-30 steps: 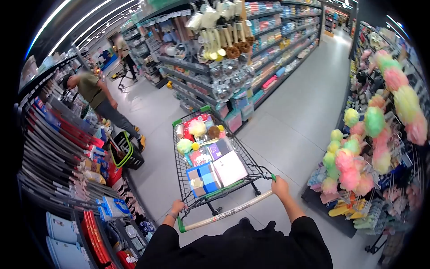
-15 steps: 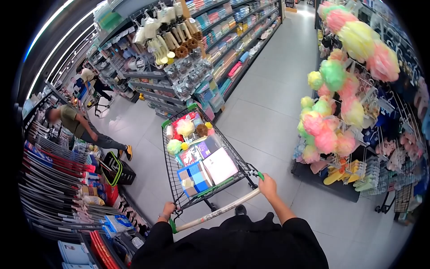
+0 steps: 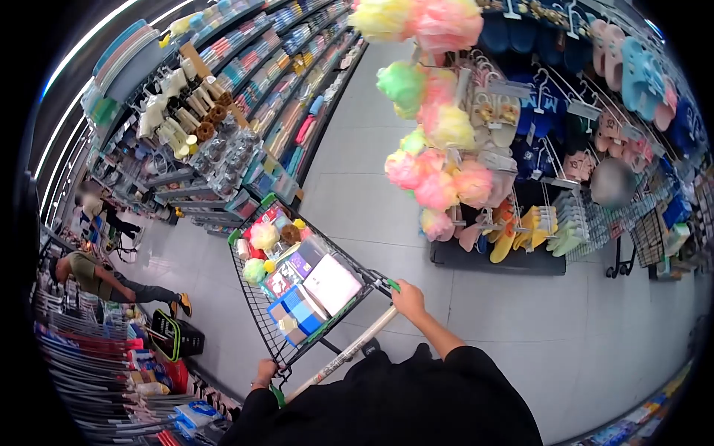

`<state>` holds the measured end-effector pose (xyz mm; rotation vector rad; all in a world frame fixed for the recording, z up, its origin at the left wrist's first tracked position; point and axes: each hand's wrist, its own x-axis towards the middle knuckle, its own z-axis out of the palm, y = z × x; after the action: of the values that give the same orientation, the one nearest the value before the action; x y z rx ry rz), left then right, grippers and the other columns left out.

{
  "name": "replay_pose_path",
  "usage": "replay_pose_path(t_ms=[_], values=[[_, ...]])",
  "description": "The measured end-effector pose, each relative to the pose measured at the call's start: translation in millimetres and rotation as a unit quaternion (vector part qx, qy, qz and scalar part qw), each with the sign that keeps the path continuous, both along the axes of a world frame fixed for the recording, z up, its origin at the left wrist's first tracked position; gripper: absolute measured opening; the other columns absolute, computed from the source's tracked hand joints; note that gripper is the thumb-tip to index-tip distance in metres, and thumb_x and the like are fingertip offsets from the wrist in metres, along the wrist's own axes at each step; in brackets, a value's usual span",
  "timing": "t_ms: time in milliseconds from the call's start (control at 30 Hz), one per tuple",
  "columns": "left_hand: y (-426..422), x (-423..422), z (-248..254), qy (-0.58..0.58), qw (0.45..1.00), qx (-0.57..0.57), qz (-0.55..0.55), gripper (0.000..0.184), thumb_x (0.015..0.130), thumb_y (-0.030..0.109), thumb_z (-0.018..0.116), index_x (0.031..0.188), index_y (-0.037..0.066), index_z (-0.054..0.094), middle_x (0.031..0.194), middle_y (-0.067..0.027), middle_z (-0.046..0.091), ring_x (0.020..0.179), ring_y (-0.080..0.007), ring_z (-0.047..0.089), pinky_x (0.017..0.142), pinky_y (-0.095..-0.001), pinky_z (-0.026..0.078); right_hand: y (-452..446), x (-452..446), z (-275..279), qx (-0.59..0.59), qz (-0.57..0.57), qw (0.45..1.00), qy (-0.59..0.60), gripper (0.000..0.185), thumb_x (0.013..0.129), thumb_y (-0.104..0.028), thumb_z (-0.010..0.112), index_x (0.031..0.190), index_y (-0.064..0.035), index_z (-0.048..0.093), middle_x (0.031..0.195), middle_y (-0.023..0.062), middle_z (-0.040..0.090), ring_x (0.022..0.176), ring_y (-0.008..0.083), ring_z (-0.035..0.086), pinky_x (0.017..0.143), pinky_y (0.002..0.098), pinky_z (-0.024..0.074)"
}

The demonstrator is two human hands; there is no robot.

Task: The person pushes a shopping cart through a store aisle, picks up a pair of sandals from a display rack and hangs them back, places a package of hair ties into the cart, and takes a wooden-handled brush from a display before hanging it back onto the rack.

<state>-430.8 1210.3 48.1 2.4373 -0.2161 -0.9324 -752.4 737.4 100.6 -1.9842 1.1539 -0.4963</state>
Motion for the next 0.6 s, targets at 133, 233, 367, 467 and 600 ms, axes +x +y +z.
replay_pose_path(t_ms=[133, 233, 367, 467, 600], values=[[-1, -19, -6, -0.019, 0.996, 0.045, -0.08, 0.022, 0.08, 0.009, 0.057, 0.078, -0.001, 0.077, 0.065, -0.0136, 0.068, 0.054, -0.0205, 0.062, 0.052, -0.036, 0.047, 3, -41, 2, -0.006, -0.025, 1.0, -0.012, 0.025, 0.086, -0.021, 0.061, 0.107, -0.0069, 0.069, 0.088, 0.0211, 0.07, 0.084, 0.0421, 0.067, 0.076, 0.0495, 0.0526], [-11, -45, -8, 0.043, 0.999, 0.021, -0.025, 0.024, 0.08, 0.007, 0.054, 0.076, -0.001, 0.076, 0.065, -0.0137, 0.069, 0.054, -0.0216, 0.062, 0.05, -0.0354, 0.046, -3, -73, 1, -0.013, -0.031, 0.999, -0.011, 0.024, 0.086, -0.02, 0.062, 0.106, -0.0071, 0.069, 0.088, 0.0214, 0.07, 0.084, 0.0423, 0.067, 0.076, 0.0498, 0.0527], [-6, -65, -3, 0.029, 0.998, 0.015, -0.044, 0.025, 0.08, 0.006, 0.051, 0.079, -0.003, 0.074, 0.068, -0.0148, 0.07, 0.056, -0.0232, 0.064, 0.05, -0.0368, 0.047, 4, -98, 2, -0.022, -0.054, 0.998, -0.001, 0.024, 0.087, -0.019, 0.064, 0.106, -0.0053, 0.069, 0.082, 0.0204, 0.07, 0.075, 0.0386, 0.069, 0.069, 0.0449, 0.054], [-13, -79, -4, 0.023, 0.997, 0.029, -0.07, 0.025, 0.082, 0.008, 0.052, 0.084, -0.005, 0.073, 0.073, -0.016, 0.072, 0.059, -0.0244, 0.066, 0.051, -0.0369, 0.048, -5, -121, -40, -0.004, -0.041, 0.998, -0.04, 0.023, 0.087, -0.014, 0.063, 0.107, -0.0032, 0.068, 0.075, 0.0148, 0.07, 0.065, 0.0276, 0.07, 0.062, 0.0391, 0.0542], [-8, -81, -15, -0.011, 0.996, -0.021, -0.081, 0.024, 0.082, 0.009, 0.054, 0.083, -0.005, 0.073, 0.071, -0.0156, 0.072, 0.056, -0.0241, 0.065, 0.05, -0.0377, 0.047, 5, -136, -19, 0.05, -0.064, 0.993, -0.089, 0.023, 0.087, -0.009, 0.061, 0.106, 0.0011, 0.067, 0.073, 0.0105, 0.07, 0.061, 0.0179, 0.069, 0.057, 0.033, 0.0532]])
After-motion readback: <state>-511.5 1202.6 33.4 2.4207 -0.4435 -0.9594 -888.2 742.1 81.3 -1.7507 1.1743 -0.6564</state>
